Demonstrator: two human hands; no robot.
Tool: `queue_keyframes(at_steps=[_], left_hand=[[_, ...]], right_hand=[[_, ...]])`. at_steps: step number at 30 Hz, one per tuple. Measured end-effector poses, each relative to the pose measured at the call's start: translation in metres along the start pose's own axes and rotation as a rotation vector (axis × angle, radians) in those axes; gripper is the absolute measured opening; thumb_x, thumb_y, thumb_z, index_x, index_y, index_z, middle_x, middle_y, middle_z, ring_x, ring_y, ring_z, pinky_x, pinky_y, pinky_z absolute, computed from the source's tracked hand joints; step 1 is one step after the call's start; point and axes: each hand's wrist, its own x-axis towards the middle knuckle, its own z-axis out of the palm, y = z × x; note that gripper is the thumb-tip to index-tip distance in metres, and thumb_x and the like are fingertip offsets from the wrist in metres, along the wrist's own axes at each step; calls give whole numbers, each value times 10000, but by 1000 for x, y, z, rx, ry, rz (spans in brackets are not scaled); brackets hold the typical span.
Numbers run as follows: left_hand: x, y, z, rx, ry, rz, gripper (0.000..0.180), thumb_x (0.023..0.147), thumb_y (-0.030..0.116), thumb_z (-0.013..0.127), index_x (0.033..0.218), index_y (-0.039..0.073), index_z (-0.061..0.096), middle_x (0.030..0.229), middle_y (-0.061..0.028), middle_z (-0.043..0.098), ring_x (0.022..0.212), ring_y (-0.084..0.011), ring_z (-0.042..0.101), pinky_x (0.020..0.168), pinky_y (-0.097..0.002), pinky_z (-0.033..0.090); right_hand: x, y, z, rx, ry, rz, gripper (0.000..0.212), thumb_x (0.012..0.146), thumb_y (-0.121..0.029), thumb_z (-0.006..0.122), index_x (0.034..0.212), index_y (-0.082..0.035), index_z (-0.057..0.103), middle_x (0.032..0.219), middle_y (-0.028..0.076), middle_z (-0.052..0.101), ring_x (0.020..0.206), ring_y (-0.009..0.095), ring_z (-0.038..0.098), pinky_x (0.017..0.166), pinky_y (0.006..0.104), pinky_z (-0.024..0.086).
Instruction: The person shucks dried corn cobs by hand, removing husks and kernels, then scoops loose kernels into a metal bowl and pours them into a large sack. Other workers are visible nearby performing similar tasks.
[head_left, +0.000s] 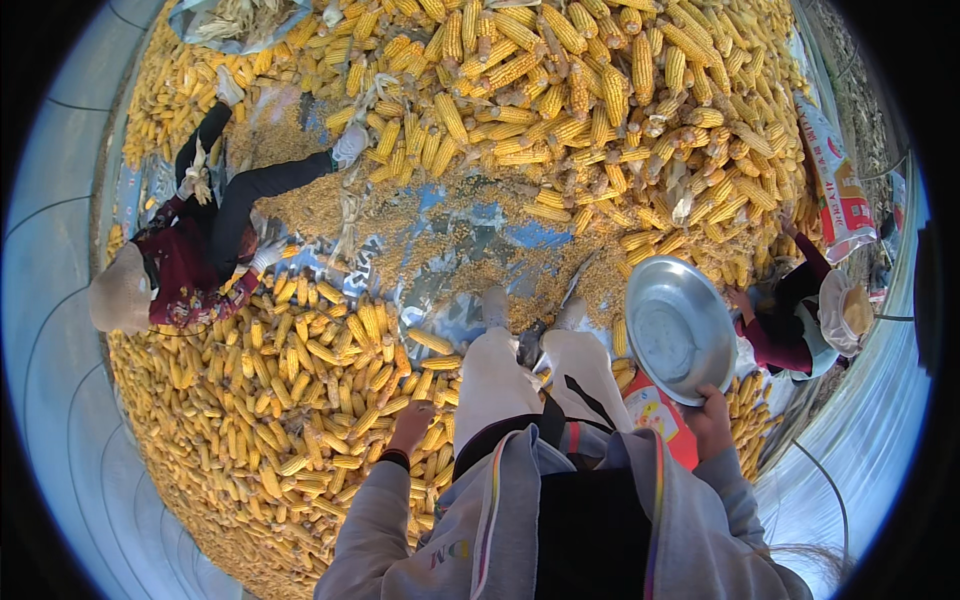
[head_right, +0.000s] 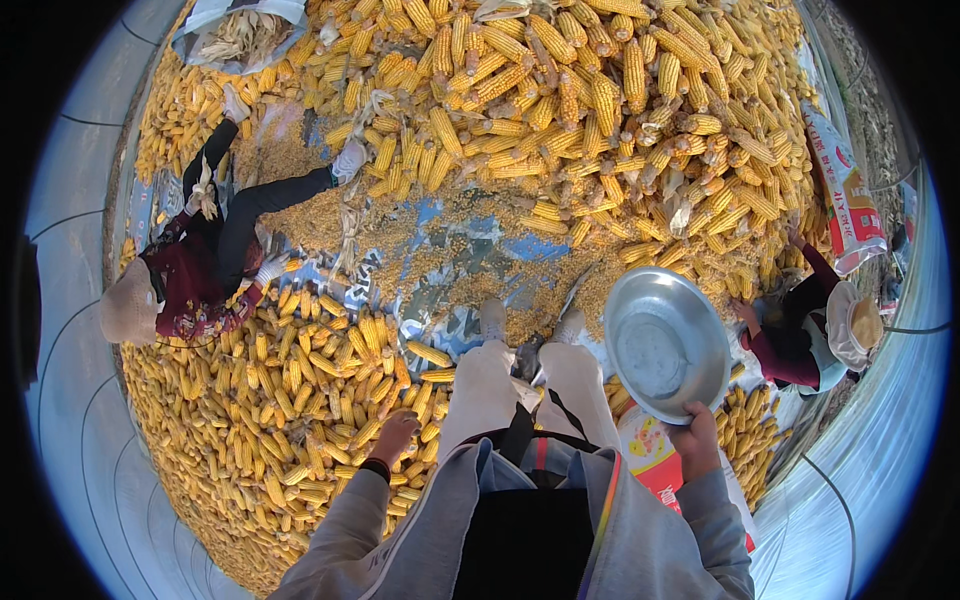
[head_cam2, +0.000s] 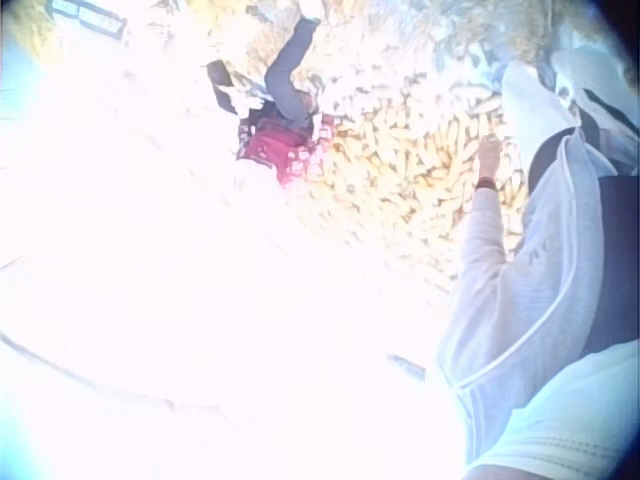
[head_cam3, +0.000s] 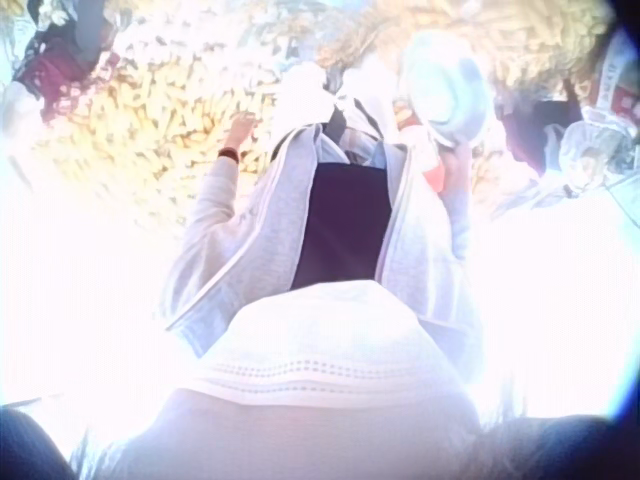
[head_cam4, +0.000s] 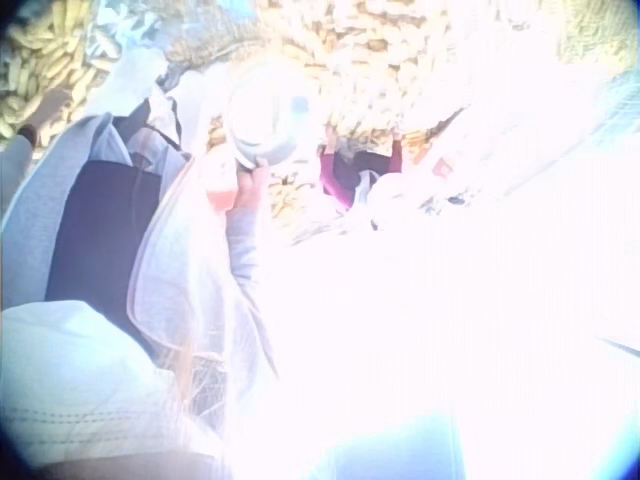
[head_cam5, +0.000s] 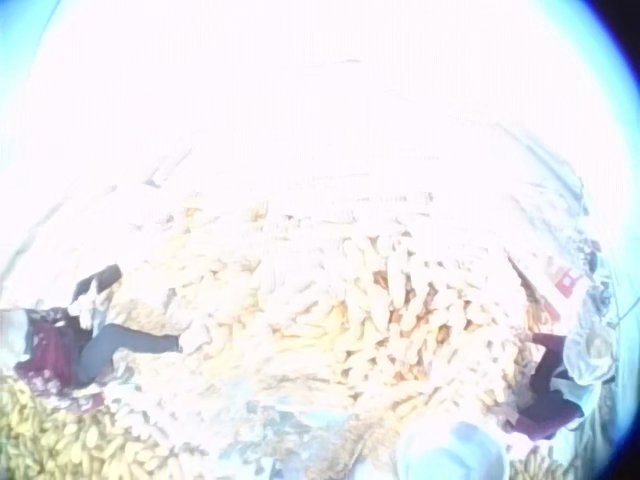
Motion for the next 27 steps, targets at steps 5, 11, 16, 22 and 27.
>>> queue_keyframes(at_steps=[5, 11, 16, 22, 27], left_hand=[[-10, 20, 50, -63, 34, -125, 390, 861, 278, 602, 1129, -3, 633, 1079, -188, 676, 1020, -288, 641, 881, -370, 491], [-36, 59, 97, -17, 47, -134, 411, 849, 266, 582, 1160, 3, 631, 1095, -192, 667, 1039, -285, 636, 891, -371, 490], [-49, 92, 116, 52, 66, 16, 416, 859, 245, 600, 1174, -27, 612, 1109, -215, 662, 1044, -314, 637, 901, -380, 495], [-50, 133, 125, 41, 38, 115, 377, 906, 182, 597, 1240, 8, 576, 1184, -181, 643, 1090, -287, 626, 945, -370, 480], [-34, 179, 126, -128, -34, 244, 504, 941, 233, 582, 1348, -28, 443, 1231, -181, 608, 1101, -258, 615, 933, -352, 492]], right_hand=[[47, -20, 10, -128, -33, 58, 500, 863, -63, 448, 1350, 18, 370, 1328, 222, 485, 1169, 399, 537, 899, 598, 496], [91, -55, 10, -205, -147, 108, 495, 889, -101, 421, 1354, 48, 336, 1317, 262, 468, 1128, 442, 549, 826, 582, 537], [107, -60, 8, -169, -222, 163, 472, 910, -119, 395, 1338, 69, 334, 1294, 273, 473, 1062, 430, 585, 765, 540, 568], [103, -27, 18, -291, -255, 220, 442, 920, -140, 411, 1309, 65, 367, 1180, 264, 562, 931, 409, 643, 741, 518, 576], [89, 8, 55, -470, -348, 264, 442, 880, -115, 446, 1277, 76, 411, 1146, 269, 589, 891, 399, 665, 678, 503, 584]])
